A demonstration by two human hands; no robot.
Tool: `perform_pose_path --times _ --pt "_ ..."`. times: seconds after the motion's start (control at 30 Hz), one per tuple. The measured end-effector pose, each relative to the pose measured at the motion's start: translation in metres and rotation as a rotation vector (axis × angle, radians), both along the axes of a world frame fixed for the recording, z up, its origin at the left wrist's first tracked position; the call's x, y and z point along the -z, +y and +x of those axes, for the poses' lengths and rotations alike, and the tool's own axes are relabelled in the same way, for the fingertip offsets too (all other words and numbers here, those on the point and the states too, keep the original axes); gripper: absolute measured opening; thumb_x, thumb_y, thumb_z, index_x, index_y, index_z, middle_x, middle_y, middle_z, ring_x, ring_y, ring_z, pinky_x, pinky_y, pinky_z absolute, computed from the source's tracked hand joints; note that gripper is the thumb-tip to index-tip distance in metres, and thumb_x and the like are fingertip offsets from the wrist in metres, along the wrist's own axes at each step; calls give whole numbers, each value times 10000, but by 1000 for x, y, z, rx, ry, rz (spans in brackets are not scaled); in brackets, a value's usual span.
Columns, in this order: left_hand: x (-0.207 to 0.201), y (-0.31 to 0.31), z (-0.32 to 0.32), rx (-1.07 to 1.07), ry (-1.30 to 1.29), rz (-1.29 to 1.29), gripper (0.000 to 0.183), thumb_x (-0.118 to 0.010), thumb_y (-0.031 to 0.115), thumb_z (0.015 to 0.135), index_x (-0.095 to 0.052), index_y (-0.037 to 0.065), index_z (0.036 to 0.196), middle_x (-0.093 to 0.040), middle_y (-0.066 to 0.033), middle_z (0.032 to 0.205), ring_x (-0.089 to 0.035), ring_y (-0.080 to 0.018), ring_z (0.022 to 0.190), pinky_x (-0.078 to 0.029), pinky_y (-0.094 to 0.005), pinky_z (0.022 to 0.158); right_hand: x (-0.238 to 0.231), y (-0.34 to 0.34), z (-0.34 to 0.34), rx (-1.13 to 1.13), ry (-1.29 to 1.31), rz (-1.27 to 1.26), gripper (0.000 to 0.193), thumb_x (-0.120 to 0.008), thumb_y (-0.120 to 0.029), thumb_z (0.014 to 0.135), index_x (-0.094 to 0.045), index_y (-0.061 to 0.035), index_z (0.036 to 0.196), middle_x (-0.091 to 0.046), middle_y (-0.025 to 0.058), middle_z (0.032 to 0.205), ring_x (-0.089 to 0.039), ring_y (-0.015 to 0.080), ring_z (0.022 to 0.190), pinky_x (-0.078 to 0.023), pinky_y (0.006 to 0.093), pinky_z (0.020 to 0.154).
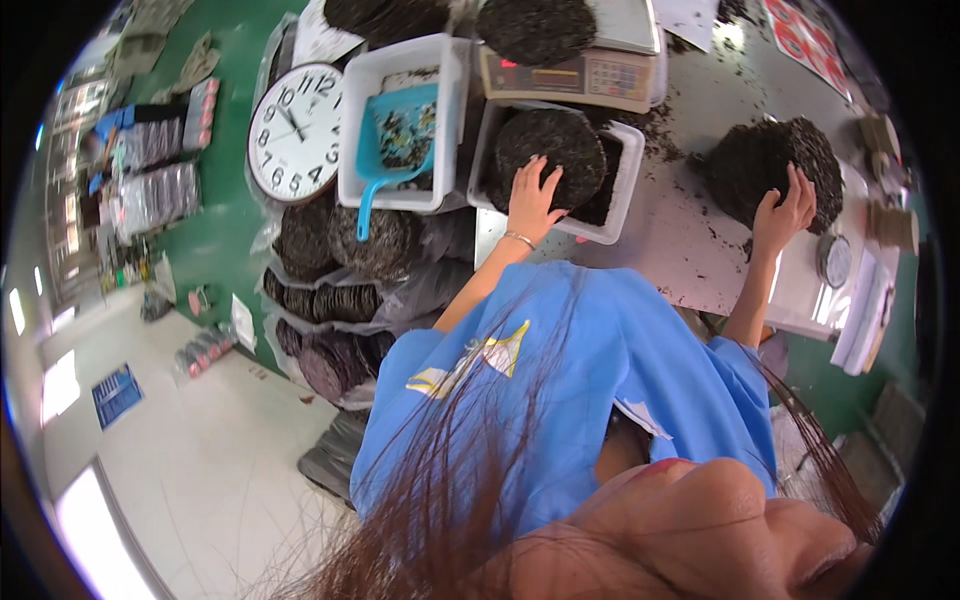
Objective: The person repeatedly picks up dark compressed discs from a pile, places them on a digital scale, and then moves them to a white container. The process is repeated for multiple discs.
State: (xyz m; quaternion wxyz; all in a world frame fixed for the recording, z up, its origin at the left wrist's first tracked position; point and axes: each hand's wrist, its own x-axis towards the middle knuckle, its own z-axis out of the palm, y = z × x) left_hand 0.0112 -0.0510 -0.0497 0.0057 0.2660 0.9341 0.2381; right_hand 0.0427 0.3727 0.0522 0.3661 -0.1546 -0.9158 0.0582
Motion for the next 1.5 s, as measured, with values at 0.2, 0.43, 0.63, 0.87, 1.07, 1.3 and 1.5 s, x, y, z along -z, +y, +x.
perform_pose_path --times 0.2,0.43,0.63,0.87,1.07,1.3,1.5 --pt "3 -15 -2 48 -14 56 642 -830 296 770 -595 113 1339 -471 -166 1424 -406 -405 1359 -405 -470 1110 22 -90 -42 -415 -78 -249 423 -615 22 779 -691 -74 1184 -657 102 1237 -547 338 1238 -390 464 1085" --pt "5 -20 -3 100 0 -22 646 -819 314 783 -588 124 1355 -492 -160 1414 -405 -398 1362 -389 -471 1125 43 -208 -127 -771 -201 -186 425 -640 -10 799 -695 -78 1215 -402 104 1548 -369 347 1424 -328 502 1148" --pt "-3 -13 -16 182 -64 -157 683 -828 342 755 -587 126 1357 -495 -152 1412 -409 -391 1350 -383 -459 1124 76 -224 -187 -691 -261 117 426 -608 -46 828 -632 -7 1252 -240 62 1641 -251 330 1488 -263 490 1186" --pt "-1 -27 -27 263 -25 -101 608 -795 355 805 -623 140 1348 -538 -174 1393 -469 -409 1294 -393 -477 1089 33 -153 -71 -452 -40 -184 421 -670 -123 787 -570 22 1170 -317 112 1593 -304 372 1441 -267 515 1156" --pt "-2 -33 -24 299 -13 -122 574 -759 350 852 -610 129 1360 -519 -177 1425 -436 -415 1322 -402 -487 1090 56 -52 106 78 99 -114 522 -661 -153 851 -472 45 1296 -229 265 1596 -234 457 1456 -219 579 1155" --pt "-10 -27 -27 371 12 -125 557 -719 226 883 -549 101 1399 -494 -216 1426 -444 -430 1337 -386 -479 1119 201 -22 227 520 -356 -135 579 -652 -194 809 -503 61 1307 -187 190 1637 -214 448 1476 -235 541 1171" --pt "-18 -15 -16 208 -19 -42 486 -579 97 874 -549 37 1355 -510 -219 1420 -453 -416 1358 -396 -464 1126 265 -23 230 423 -813 -303 213 -687 -94 761 -718 -43 966 -387 186 1542 -333 431 1422 -329 540 1120"
